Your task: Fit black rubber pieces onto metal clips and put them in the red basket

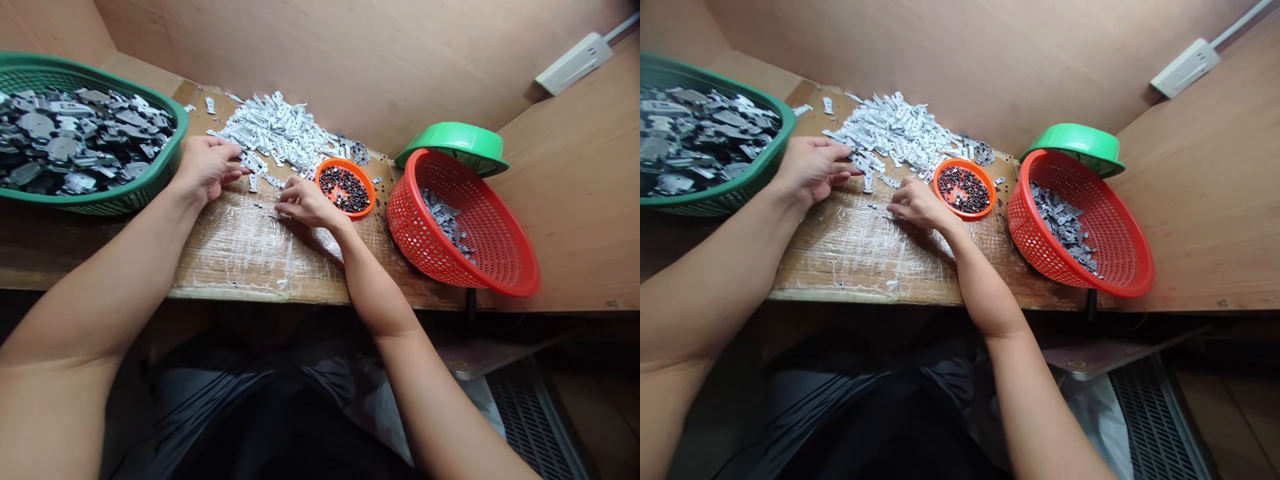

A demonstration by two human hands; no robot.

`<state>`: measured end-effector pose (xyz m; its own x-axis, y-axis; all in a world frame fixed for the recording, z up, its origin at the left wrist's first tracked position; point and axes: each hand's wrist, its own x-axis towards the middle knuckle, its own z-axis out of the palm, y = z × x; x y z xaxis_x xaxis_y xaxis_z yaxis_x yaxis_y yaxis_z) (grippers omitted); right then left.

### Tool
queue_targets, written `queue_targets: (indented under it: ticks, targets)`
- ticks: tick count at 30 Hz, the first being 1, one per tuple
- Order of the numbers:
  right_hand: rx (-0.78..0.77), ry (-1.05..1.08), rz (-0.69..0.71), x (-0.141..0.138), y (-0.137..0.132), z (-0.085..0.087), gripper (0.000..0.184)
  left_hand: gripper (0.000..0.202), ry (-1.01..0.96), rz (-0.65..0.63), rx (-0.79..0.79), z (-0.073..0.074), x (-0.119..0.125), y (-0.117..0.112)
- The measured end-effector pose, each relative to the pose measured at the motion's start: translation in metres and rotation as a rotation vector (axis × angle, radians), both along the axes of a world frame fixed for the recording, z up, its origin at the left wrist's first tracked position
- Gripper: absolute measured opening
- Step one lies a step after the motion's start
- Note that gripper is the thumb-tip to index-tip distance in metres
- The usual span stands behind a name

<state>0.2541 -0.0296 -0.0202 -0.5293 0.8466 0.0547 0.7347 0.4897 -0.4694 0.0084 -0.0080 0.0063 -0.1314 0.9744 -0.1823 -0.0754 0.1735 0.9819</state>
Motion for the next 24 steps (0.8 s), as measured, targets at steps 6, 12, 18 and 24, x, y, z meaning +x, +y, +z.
queue_targets:
  ticks: [6,12,18,24]
  targets:
    - [0.016,-0.035,-0.126,-0.02,0.038,0.019,0.021,0.04,-0.027,0.017,-0.003,0.002,-0.004,0.003]
    - [0.003,-0.141,-0.164,-0.074,0.068,0.016,0.012,0.031,-0.163,0.056,-0.01,0.001,-0.004,0.004]
    - [0.11,-0.312,-0.232,-0.057,0.047,0.002,0.026,0.035,-0.192,0.077,0.002,-0.011,-0.002,0.012]
    - [0.108,0.04,-0.369,-0.003,0.008,0.011,0.024,0.035,-0.149,0.011,-0.001,-0.011,0.003,0.004]
